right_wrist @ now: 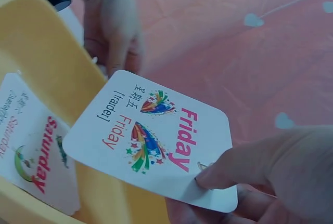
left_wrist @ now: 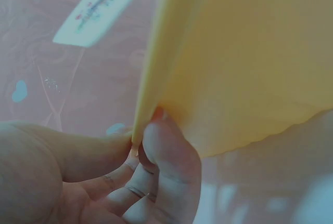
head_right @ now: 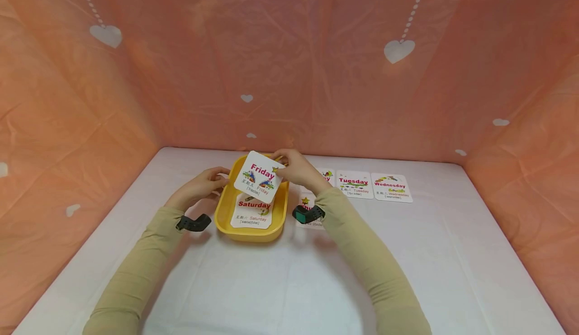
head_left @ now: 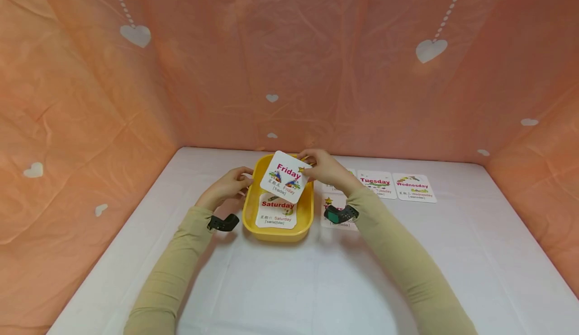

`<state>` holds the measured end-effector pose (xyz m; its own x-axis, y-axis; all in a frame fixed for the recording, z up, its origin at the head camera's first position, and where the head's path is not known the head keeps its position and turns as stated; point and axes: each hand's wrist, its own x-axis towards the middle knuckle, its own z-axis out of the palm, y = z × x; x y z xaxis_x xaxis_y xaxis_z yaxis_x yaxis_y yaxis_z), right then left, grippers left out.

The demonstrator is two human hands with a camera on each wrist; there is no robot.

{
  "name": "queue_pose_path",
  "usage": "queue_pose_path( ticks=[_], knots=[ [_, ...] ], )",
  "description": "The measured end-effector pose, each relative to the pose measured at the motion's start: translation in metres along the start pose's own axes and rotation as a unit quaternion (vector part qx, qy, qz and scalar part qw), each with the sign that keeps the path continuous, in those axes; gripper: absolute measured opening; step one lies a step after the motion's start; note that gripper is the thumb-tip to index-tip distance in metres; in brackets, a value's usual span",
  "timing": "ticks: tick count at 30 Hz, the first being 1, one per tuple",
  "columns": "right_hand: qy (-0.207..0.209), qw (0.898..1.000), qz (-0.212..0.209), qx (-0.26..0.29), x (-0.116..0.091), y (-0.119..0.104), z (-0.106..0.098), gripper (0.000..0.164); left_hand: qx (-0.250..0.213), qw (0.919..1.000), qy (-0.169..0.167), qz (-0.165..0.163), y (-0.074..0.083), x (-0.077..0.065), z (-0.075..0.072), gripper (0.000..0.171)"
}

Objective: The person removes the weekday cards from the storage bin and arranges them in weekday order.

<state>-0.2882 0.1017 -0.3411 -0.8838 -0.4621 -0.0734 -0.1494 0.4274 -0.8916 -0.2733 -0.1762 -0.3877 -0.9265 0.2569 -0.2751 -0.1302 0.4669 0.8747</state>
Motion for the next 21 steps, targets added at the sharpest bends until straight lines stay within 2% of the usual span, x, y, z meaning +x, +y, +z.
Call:
queue_pose_path(
  ticks=[6, 15, 21],
  knots=[
    [0.017, 0.999, -0.010, 0.036, -0.013, -0.001, -0.017, 0.038, -0.002, 1.0000, -0.002, -0.004, 0.002, 0.000, 0.001, 0.039],
    [0.028, 0.998, -0.018, 0.045, -0.032, 0.005, -0.038, 0.038, 0.004, 0.9999, -0.008, 0.008, 0.003, -0.001, -0.001, 0.038],
    [0.028, 0.998, -0.023, 0.042, -0.043, 0.013, -0.048, 0.038, 0.006, 1.0000, -0.003, -0.003, 0.004, -0.001, 0.000, 0.039]
  ],
)
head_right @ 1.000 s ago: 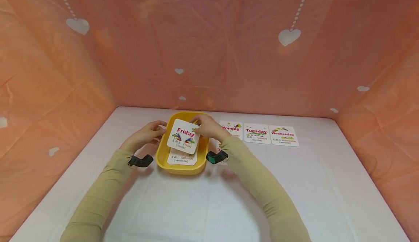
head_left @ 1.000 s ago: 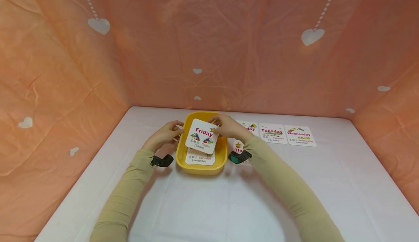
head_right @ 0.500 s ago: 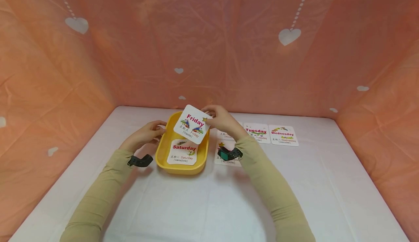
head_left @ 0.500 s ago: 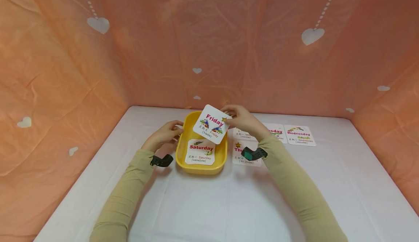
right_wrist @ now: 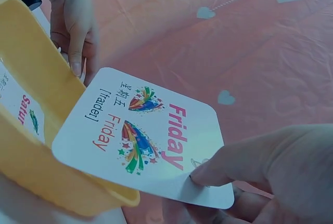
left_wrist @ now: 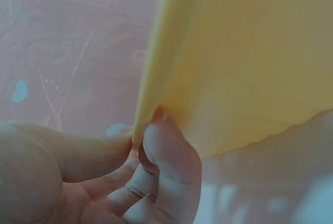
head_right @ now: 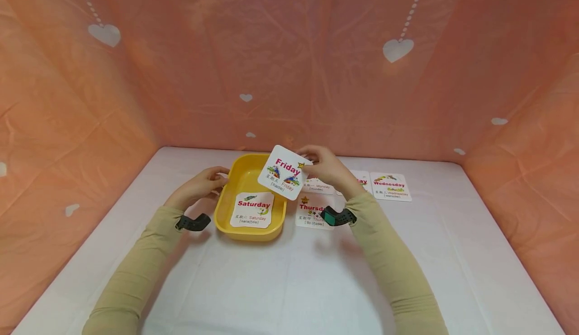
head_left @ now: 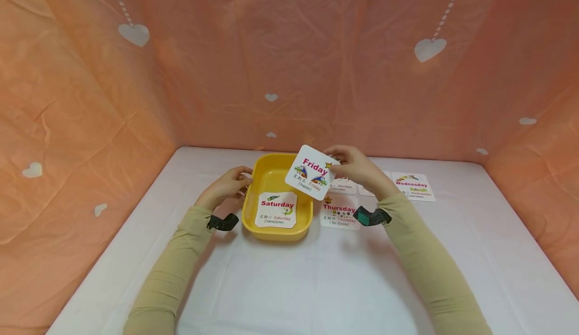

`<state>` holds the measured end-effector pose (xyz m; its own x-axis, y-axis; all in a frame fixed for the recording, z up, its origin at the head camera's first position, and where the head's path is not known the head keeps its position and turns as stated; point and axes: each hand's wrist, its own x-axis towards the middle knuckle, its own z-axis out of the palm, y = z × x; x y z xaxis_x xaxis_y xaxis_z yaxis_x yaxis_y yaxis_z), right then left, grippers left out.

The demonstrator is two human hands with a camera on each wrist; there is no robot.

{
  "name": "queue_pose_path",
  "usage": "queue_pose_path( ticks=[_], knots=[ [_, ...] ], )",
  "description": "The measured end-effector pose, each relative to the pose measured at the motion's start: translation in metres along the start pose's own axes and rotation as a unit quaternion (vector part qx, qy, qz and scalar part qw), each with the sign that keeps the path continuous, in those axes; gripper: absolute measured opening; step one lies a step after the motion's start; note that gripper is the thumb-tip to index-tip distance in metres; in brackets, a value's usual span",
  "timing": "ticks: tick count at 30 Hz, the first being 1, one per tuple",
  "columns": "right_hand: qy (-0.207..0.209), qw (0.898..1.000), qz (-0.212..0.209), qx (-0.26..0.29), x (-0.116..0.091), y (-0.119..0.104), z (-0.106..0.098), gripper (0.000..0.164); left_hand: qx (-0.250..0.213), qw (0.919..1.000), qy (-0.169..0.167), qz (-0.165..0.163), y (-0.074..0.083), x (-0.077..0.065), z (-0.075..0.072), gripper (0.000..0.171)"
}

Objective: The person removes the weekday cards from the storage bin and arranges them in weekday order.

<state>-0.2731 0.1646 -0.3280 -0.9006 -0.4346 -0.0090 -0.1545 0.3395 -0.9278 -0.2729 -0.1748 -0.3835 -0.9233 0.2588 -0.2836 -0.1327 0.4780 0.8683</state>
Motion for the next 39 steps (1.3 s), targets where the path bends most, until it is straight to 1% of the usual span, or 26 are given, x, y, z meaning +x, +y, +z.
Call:
queue_pose_path(
  ticks=[4, 9, 13, 19, 23, 26, 32, 35, 39],
  knots=[
    [0.002, 1.000, 0.000, -0.001, -0.008, 0.007, -0.008, 0.038, 0.002, 1.0000, 0.002, -0.001, 0.000, 0.000, 0.000, 0.038],
    [0.007, 1.000, 0.010, 0.003, -0.020, 0.019, -0.021, 0.039, 0.006, 1.0000, 0.001, 0.001, -0.001, -0.001, 0.000, 0.037],
    [0.009, 1.000, 0.017, 0.007, -0.029, 0.028, -0.033, 0.041, 0.003, 1.0000, 0.005, -0.007, -0.001, 0.000, 0.000, 0.038],
    [0.015, 0.999, 0.038, -0.023, -0.044, 0.038, -0.049, 0.043, 0.005, 0.9999, 0.006, -0.006, -0.001, 0.001, 0.000, 0.039],
    [0.017, 0.999, 0.040, -0.027, -0.054, 0.044, -0.058, 0.042, 0.000, 1.0000, 0.006, -0.003, -0.001, 0.001, 0.000, 0.038],
    [0.018, 0.999, 0.040, -0.031, -0.062, 0.052, -0.063, 0.041, 0.002, 1.0000, 0.005, -0.004, -0.001, 0.001, 0.000, 0.038],
    [0.018, 0.996, 0.052, -0.072, -0.075, 0.067, -0.068, 0.040, 0.002, 1.0000, 0.004, -0.006, 0.001, -0.001, 0.001, 0.038],
    [0.017, 0.995, 0.059, -0.078, -0.080, 0.072, -0.069, 0.039, 0.003, 1.0000, 0.003, -0.001, 0.002, -0.001, 0.001, 0.040],
    [0.012, 0.994, 0.064, -0.085, -0.087, 0.077, -0.072, 0.038, 0.002, 1.0000, 0.004, -0.005, 0.001, -0.001, 0.001, 0.039]
  ],
)
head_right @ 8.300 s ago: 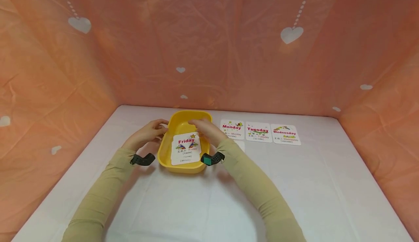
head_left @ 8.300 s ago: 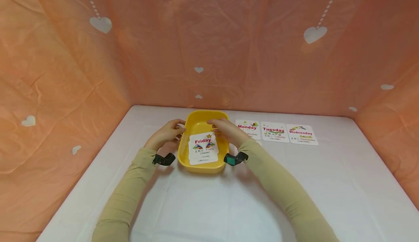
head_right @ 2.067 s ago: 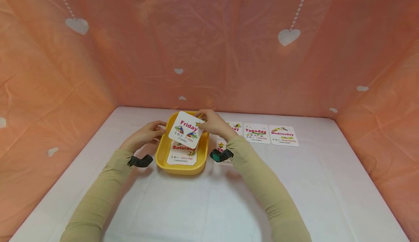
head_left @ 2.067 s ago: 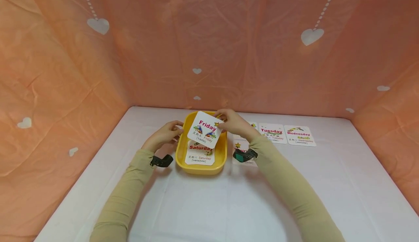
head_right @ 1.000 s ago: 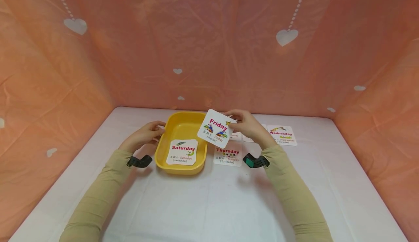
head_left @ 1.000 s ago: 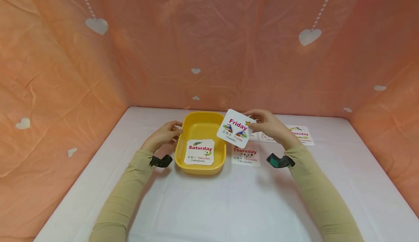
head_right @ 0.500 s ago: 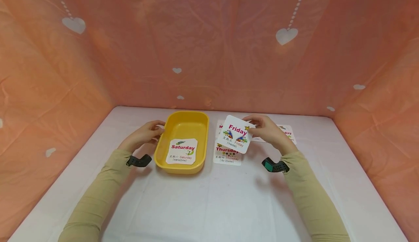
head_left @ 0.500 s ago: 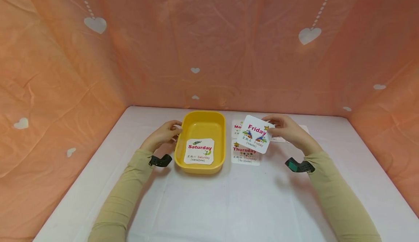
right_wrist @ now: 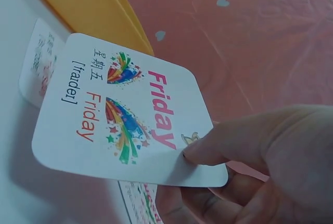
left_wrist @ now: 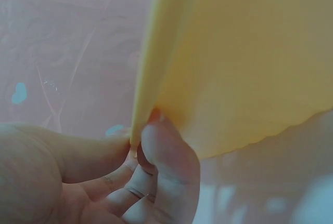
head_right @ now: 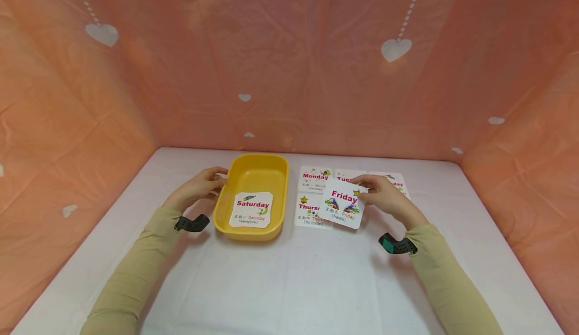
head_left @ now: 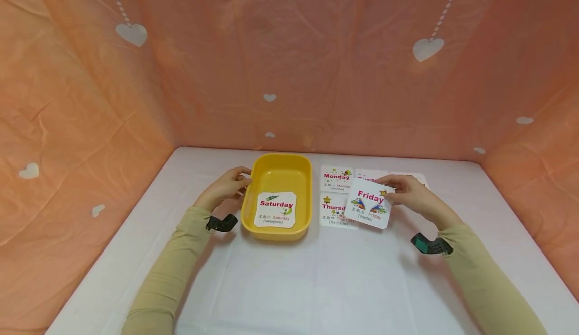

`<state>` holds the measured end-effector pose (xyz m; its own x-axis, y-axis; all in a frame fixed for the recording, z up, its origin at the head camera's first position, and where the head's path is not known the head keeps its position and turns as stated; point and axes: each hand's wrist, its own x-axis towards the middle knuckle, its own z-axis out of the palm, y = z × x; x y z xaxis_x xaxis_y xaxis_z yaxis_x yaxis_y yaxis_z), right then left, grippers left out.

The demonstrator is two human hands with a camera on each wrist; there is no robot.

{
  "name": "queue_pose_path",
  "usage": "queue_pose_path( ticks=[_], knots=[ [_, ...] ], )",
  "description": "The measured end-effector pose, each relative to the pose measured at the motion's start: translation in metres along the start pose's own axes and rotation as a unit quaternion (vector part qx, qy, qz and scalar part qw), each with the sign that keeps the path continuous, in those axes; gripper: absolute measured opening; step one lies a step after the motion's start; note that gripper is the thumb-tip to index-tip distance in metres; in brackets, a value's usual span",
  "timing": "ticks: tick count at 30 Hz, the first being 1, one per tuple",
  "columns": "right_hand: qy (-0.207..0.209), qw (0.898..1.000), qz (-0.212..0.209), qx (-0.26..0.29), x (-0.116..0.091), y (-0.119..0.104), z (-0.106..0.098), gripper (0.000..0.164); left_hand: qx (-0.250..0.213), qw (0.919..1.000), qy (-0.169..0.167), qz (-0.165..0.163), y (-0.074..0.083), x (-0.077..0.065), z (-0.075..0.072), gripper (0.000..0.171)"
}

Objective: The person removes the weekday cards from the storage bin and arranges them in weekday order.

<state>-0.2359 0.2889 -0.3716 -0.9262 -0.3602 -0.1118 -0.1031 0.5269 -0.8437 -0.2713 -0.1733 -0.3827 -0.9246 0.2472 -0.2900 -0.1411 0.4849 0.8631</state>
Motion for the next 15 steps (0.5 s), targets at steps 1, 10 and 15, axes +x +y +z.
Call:
queue_pose_path(
  ticks=[1, 10, 15],
  knots=[
    [-0.002, 1.000, -0.002, -0.002, -0.002, 0.001, -0.001, 0.039, 0.001, 1.0000, 0.001, 0.000, 0.000, 0.000, 0.000, 0.039],
    [-0.011, 1.000, 0.008, 0.000, -0.014, 0.017, -0.006, 0.039, 0.007, 0.9999, 0.007, -0.005, 0.001, -0.001, 0.000, 0.039],
    [-0.023, 1.000, 0.016, 0.010, -0.017, 0.025, -0.008, 0.039, 0.003, 1.0000, 0.008, 0.001, 0.001, -0.002, 0.000, 0.039]
  ],
)
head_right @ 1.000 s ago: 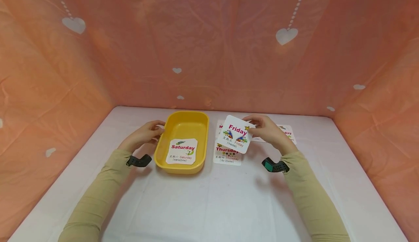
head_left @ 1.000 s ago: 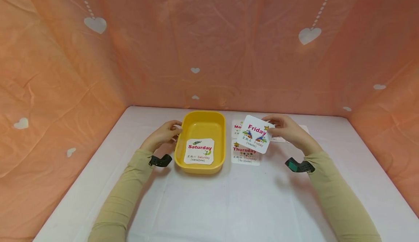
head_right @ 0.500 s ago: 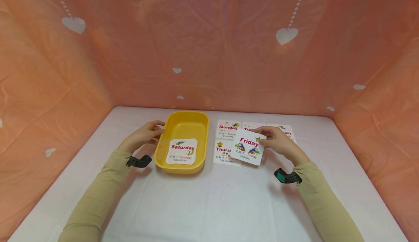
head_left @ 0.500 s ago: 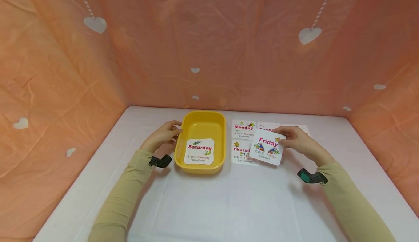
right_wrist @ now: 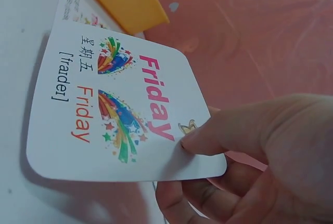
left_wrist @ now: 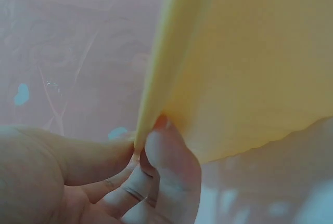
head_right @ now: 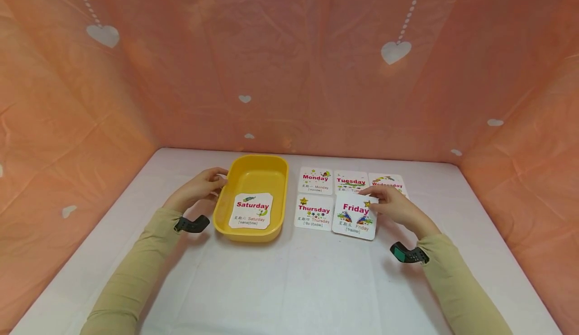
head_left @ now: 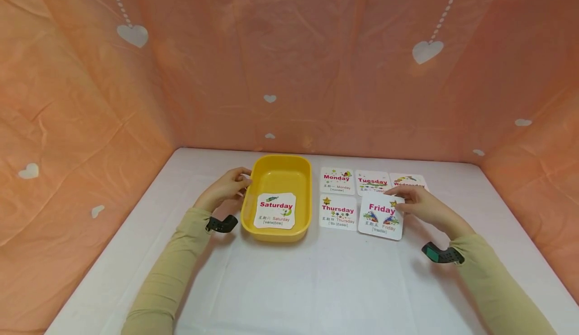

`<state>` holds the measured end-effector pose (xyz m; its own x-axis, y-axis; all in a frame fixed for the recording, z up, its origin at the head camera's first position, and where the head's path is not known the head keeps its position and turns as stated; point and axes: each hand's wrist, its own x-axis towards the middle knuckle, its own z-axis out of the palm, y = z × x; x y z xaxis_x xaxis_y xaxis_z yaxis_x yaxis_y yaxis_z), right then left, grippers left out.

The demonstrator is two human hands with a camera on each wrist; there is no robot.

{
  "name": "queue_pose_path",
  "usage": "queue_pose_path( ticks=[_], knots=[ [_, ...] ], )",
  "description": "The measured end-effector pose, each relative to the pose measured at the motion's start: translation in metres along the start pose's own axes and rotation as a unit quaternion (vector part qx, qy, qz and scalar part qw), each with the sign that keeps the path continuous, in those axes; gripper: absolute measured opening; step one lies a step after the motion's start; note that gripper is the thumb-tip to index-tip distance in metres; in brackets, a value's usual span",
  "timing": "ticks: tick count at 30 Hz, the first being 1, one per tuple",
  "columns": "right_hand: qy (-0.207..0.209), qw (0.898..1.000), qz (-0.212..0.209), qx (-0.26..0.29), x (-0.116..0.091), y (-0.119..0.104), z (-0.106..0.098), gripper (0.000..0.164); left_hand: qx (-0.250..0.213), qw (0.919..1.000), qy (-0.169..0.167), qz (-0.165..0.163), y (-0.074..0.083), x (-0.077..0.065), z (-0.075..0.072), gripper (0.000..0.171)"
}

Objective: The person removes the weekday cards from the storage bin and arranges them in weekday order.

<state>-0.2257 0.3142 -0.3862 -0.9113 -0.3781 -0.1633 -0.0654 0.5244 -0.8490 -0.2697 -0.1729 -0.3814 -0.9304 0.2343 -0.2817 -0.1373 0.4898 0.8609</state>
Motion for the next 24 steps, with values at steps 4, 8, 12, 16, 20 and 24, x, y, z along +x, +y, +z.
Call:
queue_pose_path(
  ticks=[4, 8, 12, 16, 20, 24],
  knots=[
    [-0.011, 1.000, 0.004, 0.011, -0.001, 0.005, -0.001, 0.039, -0.004, 1.0000, 0.001, 0.000, -0.001, 0.001, 0.000, 0.039],
    [-0.010, 1.000, 0.002, 0.005, -0.002, 0.009, -0.002, 0.037, -0.011, 0.9999, -0.001, 0.003, -0.003, 0.004, -0.001, 0.039],
    [-0.005, 1.000, 0.002, -0.010, 0.000, 0.012, -0.002, 0.037, -0.017, 0.9998, 0.000, 0.005, -0.004, 0.007, -0.002, 0.038],
    [0.002, 1.000, 0.005, -0.021, 0.002, 0.014, 0.000, 0.039, -0.014, 0.9999, 0.006, -0.001, -0.003, 0.008, -0.003, 0.038],
    [0.011, 0.999, 0.002, -0.041, 0.003, 0.016, 0.002, 0.041, -0.018, 0.9998, 0.007, -0.003, -0.003, 0.009, -0.003, 0.038],
    [0.023, 0.997, 0.000, -0.072, 0.004, 0.018, 0.003, 0.041, -0.021, 0.9998, 0.003, 0.004, -0.004, 0.010, -0.003, 0.039]
  ],
)
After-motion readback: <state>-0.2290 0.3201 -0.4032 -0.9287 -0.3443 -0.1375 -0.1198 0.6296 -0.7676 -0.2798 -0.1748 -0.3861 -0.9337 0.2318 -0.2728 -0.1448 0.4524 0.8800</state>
